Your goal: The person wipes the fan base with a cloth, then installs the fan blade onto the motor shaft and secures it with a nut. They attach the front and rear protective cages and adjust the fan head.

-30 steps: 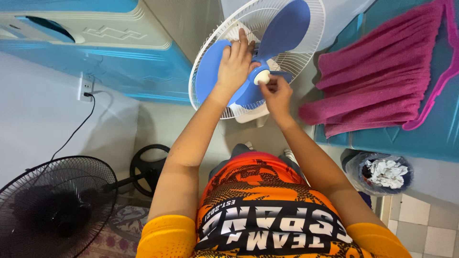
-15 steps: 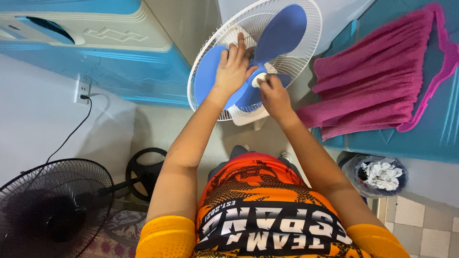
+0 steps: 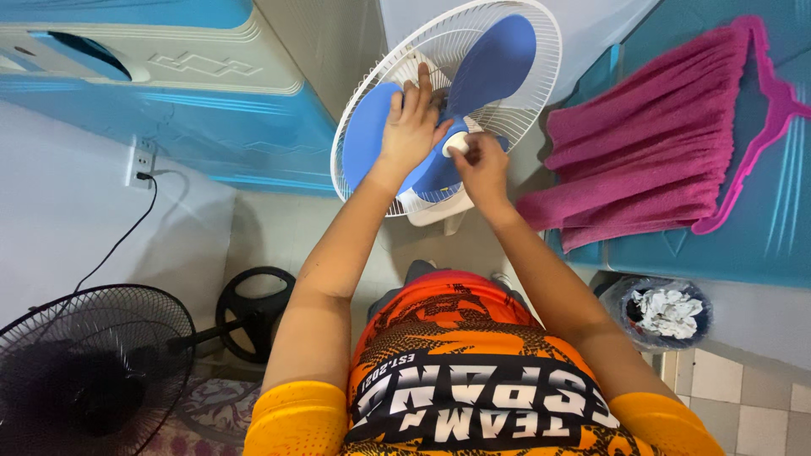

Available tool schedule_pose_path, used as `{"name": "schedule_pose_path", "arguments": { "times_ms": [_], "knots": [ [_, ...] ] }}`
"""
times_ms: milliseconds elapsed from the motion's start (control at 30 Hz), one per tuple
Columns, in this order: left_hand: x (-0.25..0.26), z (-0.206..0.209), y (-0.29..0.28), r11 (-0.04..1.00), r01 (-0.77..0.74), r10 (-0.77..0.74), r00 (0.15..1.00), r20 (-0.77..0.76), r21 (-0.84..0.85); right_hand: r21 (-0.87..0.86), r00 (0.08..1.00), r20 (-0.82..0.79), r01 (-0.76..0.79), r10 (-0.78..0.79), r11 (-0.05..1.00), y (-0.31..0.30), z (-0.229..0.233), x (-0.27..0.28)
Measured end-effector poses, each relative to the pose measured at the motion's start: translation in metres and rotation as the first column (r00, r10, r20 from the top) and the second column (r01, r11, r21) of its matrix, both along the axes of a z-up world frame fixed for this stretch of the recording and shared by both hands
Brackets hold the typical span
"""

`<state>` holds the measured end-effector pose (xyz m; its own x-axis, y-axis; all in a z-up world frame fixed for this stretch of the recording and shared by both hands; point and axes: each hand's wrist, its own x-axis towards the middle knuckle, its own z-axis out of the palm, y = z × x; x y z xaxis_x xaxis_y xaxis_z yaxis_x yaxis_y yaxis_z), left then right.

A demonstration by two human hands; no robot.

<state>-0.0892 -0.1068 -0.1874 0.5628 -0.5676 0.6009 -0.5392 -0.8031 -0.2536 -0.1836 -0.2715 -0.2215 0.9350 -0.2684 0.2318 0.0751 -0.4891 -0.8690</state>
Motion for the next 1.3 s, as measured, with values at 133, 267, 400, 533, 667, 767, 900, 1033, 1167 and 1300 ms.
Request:
{"name": "schedule_pose_path", "arguments": {
  "times_ms": [133,267,400,533,667,767,900,1033,1167,1300],
  "knots": [
    [0.0,0.001,0.0,0.999,-0.025,0.025,1.0,0.006,0.036,-0.525,0.93,0.282,-0.057,0.236,0.849,0.001,0.014,-0.009],
    [-0.001,0.002,0.0,0.996,-0.053,0.052,0.999,0.007,0.075,-0.511,0.876,0.392,-0.047,0.281,0.858,0.004,0.025,-0.013],
    [0.0,0.002,0.0,0.997,-0.052,0.051,0.999,0.018,0.05,-0.143,0.966,0.255,-0.018,0.054,0.99,0.002,0.026,-0.016],
    [-0.002,0.003,0.0,0.995,-0.063,0.062,0.998,0.013,0.079,-0.043,0.986,-0.159,0.033,-0.039,0.999,0.005,0.016,-0.011],
    [-0.001,0.003,0.001,0.996,-0.061,0.058,0.998,0.033,0.072,-0.683,0.869,0.325,-0.058,0.374,0.728,0.003,0.033,-0.012],
    [-0.001,0.003,0.0,0.998,-0.048,0.046,0.998,0.041,0.042,-0.668,0.749,0.473,-0.039,0.464,0.743,0.007,0.045,-0.024],
    [-0.003,0.004,0.001,0.998,-0.039,0.039,0.999,0.013,0.039,-0.418,0.926,0.359,0.046,0.118,0.907,0.005,0.036,-0.027],
    [-0.004,0.005,0.0,0.999,-0.038,0.038,0.999,0.001,0.034,-0.136,0.984,-0.155,0.068,-0.089,0.988,0.004,0.027,-0.016],
    [-0.005,0.004,0.0,0.999,-0.033,0.033,0.999,0.005,0.003,0.042,0.983,-0.175,0.07,-0.061,0.997,0.009,0.022,-0.008],
    [-0.005,-0.001,0.001,1.0,-0.005,0.004,1.0,-0.031,-0.017,-0.662,0.892,0.346,0.011,0.292,0.749,0.005,0.028,-0.013]
  ]
}}
